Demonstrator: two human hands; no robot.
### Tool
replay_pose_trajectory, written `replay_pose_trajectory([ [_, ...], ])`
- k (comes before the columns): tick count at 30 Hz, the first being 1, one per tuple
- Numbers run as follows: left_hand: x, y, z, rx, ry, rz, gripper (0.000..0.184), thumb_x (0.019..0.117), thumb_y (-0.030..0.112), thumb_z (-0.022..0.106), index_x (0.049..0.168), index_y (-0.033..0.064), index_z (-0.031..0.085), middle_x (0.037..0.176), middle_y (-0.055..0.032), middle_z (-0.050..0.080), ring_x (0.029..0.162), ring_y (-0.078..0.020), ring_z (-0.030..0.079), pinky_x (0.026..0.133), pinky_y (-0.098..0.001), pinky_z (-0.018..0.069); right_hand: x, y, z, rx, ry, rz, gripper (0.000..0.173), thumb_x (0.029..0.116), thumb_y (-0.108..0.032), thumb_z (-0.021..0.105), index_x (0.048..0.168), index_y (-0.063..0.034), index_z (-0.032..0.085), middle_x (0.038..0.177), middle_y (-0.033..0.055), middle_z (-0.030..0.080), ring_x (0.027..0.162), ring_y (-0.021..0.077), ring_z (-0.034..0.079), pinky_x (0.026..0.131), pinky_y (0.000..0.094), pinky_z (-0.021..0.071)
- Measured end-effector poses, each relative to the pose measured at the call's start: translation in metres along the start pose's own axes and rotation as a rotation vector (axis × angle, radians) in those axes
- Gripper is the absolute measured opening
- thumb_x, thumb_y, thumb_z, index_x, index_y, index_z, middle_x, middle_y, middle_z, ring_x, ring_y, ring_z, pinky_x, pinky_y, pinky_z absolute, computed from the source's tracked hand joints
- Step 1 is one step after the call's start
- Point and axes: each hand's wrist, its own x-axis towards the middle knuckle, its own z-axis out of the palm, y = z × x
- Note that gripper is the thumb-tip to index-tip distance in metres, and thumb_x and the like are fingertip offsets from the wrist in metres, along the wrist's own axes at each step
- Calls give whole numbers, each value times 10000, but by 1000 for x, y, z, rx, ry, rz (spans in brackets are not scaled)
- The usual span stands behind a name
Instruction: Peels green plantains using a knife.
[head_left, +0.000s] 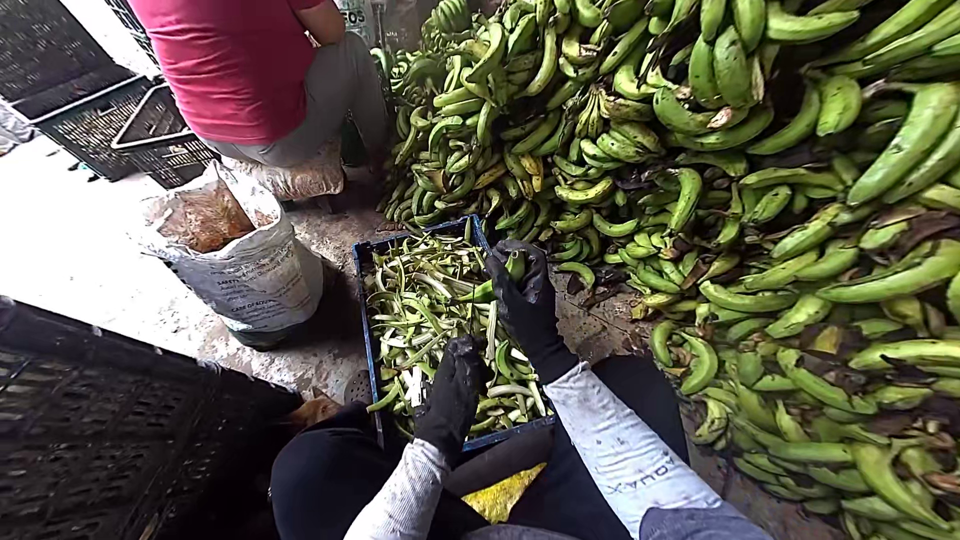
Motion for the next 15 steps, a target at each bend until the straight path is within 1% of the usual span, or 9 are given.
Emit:
replay_pose_trajectory([
  [1,1,6,3,-12,-2,83,501,1097,413,291,1224,20,574,719,32,548,603,-84,546,577,-266,516,-1,3,0,0,8,-18,372,992,-202,665,1324,-63,572,1162,69,672,896,94,660,794,290,579],
  [4,3,30,12,-42,-11,391,577,1095,512,299,1193,20,585,758,45,580,614,-56,538,540,-234,492,-1,5,-2,26,38,-10,363,989,-216,670,1313,-73,586,1155,61,665,861,81,646,756,268,568],
  [5,3,34,14,-35,-2,431,579,1097,514,295,1187,22,587,767,41,589,616,-57,542,542,-237,497,-1,4,-2,42,44,-16,361,989,-203,670,1312,-69,582,1165,59,664,877,76,646,768,261,567],
  [6,4,32,14,-6,16,391,547,1109,460,286,1183,8,586,754,37,582,609,-61,541,543,-240,497,-1,3,-2,59,48,-29,362,987,-187,670,1312,-60,576,1168,59,662,888,71,647,778,255,567],
  [7,5,25,12,36,37,246,487,1104,357,279,1189,-10,587,731,26,571,595,-74,538,545,-253,497,-1,1,-2,75,47,-41,360,986,-169,668,1311,-50,569,1166,61,661,900,72,648,787,253,570],
  [9,8,2,1,92,15,-141,480,1110,341,253,1216,6,580,713,1,527,581,-114,517,552,-297,493,-2,-7,-2,117,28,-28,354,987,-160,663,1312,-49,575,1146,51,667,915,76,653,799,256,571],
  [10,9,-7,-2,85,5,-251,483,1111,349,240,1208,16,576,699,-3,503,574,-130,502,552,-320,492,1,-8,-3,160,18,-2,344,991,-168,655,1307,-67,562,1097,32,677,860,72,656,742,253,575],
  [12,3,-9,-3,-2,-4,-299,448,1112,335,242,1186,32,564,675,13,473,571,-128,503,566,-324,513,11,-5,-10,255,-28,88,356,1008,-213,614,1333,-101,521,1066,30,684,847,116,673,724,314,593],
  [15,-6,-3,-3,-22,-57,-114,467,1091,366,270,1195,40,587,664,33,504,561,-103,514,542,-282,496,19,6,-19,490,-49,344,360,1008,-353,567,1331,-202,521,967,20,645,772,141,653,686,347,588],
])
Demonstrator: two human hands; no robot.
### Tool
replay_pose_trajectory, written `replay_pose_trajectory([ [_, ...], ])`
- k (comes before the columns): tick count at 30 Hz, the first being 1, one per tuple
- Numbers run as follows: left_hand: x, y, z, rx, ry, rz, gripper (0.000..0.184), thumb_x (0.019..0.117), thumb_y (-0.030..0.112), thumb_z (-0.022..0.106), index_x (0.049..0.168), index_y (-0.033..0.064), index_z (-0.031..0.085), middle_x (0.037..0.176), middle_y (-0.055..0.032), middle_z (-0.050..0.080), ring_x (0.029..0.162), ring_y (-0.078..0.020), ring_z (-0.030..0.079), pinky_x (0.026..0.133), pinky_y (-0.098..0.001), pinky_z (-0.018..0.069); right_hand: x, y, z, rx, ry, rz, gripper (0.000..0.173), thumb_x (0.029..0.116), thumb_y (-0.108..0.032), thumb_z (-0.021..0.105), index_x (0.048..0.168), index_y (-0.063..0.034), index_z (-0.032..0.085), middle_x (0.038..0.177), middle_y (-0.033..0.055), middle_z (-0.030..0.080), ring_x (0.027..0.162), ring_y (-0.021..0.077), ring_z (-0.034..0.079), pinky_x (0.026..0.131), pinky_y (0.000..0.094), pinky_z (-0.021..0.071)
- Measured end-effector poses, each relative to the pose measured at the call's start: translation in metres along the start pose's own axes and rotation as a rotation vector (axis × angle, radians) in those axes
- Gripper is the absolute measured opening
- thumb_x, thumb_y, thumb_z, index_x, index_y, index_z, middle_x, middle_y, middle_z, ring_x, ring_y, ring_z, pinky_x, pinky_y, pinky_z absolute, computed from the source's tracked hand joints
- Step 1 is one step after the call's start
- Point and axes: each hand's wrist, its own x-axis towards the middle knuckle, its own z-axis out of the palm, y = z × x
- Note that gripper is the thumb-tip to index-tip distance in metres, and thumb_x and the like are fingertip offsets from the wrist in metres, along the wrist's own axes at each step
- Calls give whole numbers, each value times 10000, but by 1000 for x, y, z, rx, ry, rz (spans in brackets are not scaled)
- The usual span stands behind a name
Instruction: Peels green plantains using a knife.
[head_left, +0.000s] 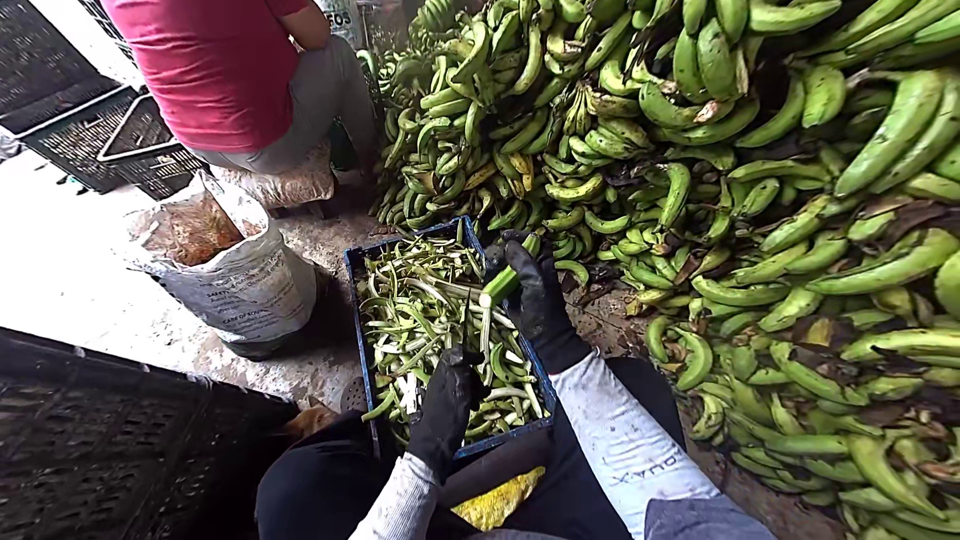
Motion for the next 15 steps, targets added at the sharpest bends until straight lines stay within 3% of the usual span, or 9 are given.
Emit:
replay_pose_trajectory([
  [3,-7,9,4,59,-93,96,539,1071,523,358,1199,63,608,697,43,529,581,-82,527,549,-261,501,8,3,-6,172,-25,105,281,1043,-417,483,1207,-206,573,750,-33,565,594,98,590,591,312,575],
  [5,-9,9,8,88,-126,101,552,1064,545,371,1194,66,614,713,42,538,588,-81,535,558,-264,512,9,4,-7,183,-31,132,333,1059,-470,412,1151,-203,590,682,-50,543,544,85,565,564,306,569],
  [12,-6,1,10,180,-115,101,509,1079,496,337,1186,80,610,726,39,555,586,-80,537,547,-263,506,3,4,-5,175,-6,141,393,1063,-525,378,1172,-214,593,680,-64,539,538,72,559,544,289,561],
  [15,-4,-2,9,206,-93,106,484,1078,485,352,1181,91,614,714,52,535,589,-70,527,553,-257,495,0,8,-1,194,-2,181,419,1064,-543,353,1119,-212,604,648,-69,517,520,80,544,536,312,557],
])
